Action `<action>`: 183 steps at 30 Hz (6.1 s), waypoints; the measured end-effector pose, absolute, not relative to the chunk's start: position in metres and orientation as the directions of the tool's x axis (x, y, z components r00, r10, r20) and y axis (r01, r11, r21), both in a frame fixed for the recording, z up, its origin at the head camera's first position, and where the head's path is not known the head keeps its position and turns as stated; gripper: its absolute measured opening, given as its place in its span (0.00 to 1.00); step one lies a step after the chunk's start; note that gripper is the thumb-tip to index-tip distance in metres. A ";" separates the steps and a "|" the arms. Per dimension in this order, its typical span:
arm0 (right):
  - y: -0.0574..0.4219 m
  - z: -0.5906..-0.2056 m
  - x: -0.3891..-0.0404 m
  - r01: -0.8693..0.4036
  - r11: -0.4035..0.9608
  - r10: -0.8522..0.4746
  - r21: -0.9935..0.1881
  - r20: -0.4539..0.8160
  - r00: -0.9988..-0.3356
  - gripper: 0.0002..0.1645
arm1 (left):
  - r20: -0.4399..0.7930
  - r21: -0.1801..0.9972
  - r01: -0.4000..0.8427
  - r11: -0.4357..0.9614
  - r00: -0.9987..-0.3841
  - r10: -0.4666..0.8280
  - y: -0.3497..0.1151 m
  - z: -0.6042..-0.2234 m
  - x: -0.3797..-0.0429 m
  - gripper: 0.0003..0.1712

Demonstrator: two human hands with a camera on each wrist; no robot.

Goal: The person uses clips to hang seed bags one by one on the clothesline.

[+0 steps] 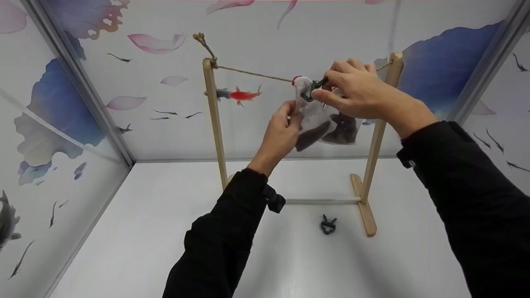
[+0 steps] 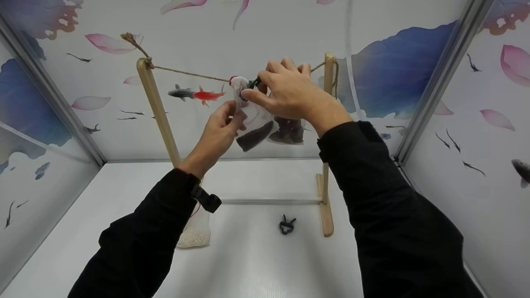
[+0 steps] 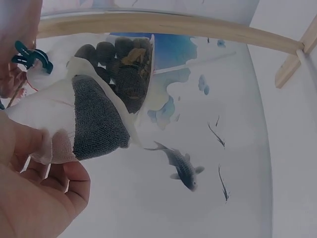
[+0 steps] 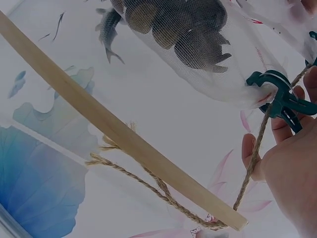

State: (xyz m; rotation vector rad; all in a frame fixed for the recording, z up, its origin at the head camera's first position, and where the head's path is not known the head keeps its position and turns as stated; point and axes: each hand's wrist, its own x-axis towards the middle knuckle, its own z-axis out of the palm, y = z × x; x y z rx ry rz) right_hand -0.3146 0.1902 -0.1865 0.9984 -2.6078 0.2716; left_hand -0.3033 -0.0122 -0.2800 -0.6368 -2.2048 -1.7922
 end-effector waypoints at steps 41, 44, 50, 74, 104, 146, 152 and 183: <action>0.207 -0.228 -0.303 -0.795 0.580 -0.630 0.181 0.718 -0.296 0.37 | 0.463 0.785 0.467 0.407 -0.879 0.116 -0.029 -0.295 -0.297 0.28; 0.208 -0.237 -0.298 -0.801 0.570 -0.598 0.183 0.761 -0.252 0.36 | 0.524 0.708 0.513 0.485 -0.842 0.127 -0.033 -0.300 -0.294 0.31; 0.211 -0.263 -0.283 -0.823 0.552 -0.547 0.136 0.804 -0.234 0.37 | 0.665 0.533 0.633 0.562 -0.723 0.184 -0.038 -0.313 -0.287 0.37; 0.226 -0.397 -0.232 -0.731 0.603 -0.453 -0.318 0.618 -0.642 0.49 | 0.777 0.189 0.721 0.666 -0.525 0.348 -0.065 -0.389 -0.241 0.37; 0.210 -0.492 -0.223 -0.337 0.749 -0.336 -0.570 0.111 -0.935 0.43 | 0.760 0.308 0.587 0.749 -0.626 0.178 -0.085 -0.501 -0.220 0.33; 0.209 -0.507 -0.225 -0.346 0.778 -0.416 -0.525 -0.016 -0.909 0.14 | 0.237 0.487 0.455 0.745 -0.890 0.389 -0.083 -0.522 -0.212 0.38; 0.204 -0.505 -0.228 -0.182 0.836 -0.214 -0.517 -0.003 -0.977 0.18 | 0.223 0.469 0.482 0.740 -0.875 0.429 -0.076 -0.521 -0.208 0.36; 0.188 -0.511 -0.232 -0.244 0.878 -0.292 -0.411 -0.056 -0.955 0.26 | 0.141 0.454 0.473 0.755 -0.875 0.463 -0.071 -0.523 -0.205 0.30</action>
